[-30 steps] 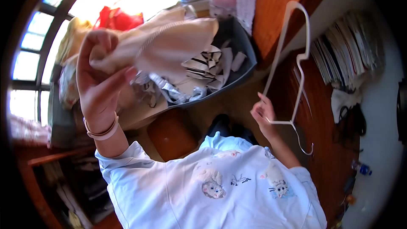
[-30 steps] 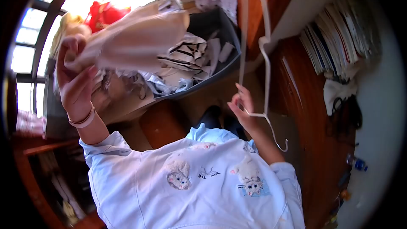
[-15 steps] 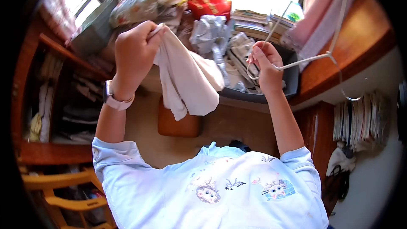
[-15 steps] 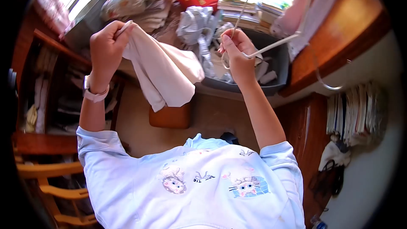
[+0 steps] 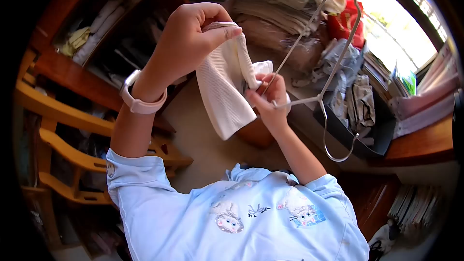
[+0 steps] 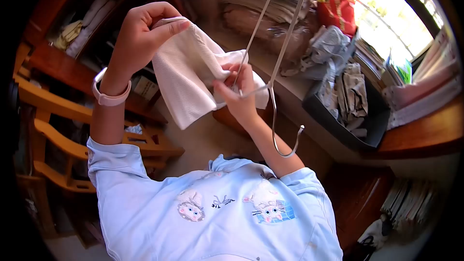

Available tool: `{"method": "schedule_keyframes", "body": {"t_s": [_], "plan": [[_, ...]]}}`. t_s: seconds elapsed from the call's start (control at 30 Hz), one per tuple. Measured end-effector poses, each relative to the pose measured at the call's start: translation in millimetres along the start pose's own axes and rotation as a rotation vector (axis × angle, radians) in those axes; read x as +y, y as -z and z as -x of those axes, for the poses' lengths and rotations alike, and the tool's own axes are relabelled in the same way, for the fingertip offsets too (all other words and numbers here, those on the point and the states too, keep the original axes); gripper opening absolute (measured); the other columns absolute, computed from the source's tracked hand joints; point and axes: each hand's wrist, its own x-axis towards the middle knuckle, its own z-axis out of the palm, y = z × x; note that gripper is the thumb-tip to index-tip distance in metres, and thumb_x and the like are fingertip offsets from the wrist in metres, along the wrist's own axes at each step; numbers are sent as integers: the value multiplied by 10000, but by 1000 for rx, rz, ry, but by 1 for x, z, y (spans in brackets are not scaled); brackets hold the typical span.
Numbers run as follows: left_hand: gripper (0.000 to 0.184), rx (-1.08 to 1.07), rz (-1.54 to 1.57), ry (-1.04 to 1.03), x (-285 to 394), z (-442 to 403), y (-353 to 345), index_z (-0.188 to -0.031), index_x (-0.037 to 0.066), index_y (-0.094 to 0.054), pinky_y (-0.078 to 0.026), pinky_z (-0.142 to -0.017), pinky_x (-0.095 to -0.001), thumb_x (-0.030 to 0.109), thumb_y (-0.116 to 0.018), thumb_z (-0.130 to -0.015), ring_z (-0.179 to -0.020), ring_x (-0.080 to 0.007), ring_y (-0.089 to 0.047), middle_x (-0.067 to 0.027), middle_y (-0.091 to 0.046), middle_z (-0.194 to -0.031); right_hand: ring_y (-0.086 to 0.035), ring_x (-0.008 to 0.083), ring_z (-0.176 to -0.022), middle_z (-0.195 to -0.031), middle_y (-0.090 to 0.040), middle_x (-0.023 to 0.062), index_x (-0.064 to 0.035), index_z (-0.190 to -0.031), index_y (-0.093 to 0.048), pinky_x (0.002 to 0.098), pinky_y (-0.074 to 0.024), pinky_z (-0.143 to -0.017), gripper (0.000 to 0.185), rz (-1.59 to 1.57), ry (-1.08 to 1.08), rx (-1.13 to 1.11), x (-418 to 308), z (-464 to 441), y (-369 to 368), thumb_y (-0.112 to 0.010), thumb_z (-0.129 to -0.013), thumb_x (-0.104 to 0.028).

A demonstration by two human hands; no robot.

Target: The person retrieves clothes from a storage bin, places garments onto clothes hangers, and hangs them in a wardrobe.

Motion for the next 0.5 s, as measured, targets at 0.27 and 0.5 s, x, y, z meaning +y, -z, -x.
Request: {"method": "schedule_keyframes", "body": {"t_s": [0.27,0.5], "plan": [[190,-409,318,602,-77,92,103,-808,0,-610,-421,-589,-166,185,-633,-774,-639,-46,-540,-17,-599,-710,-482,67,-671,-748,-476,-2,-44,-881,-452,197,-400,-599,184,194,128,-135,8,-96,-39,-521,-749,63],[251,188,1448,567,-72,113,107,-907,26,-592,-527,-654,-271,255,-491,-884,-730,-139,-628,-82,-640,-840,-513,82,-705,-800,-507,28,-45,-891,-449,199,-435,-611,259,-13,-148,-352,26,-71,-112,-642,-730,18]]}}
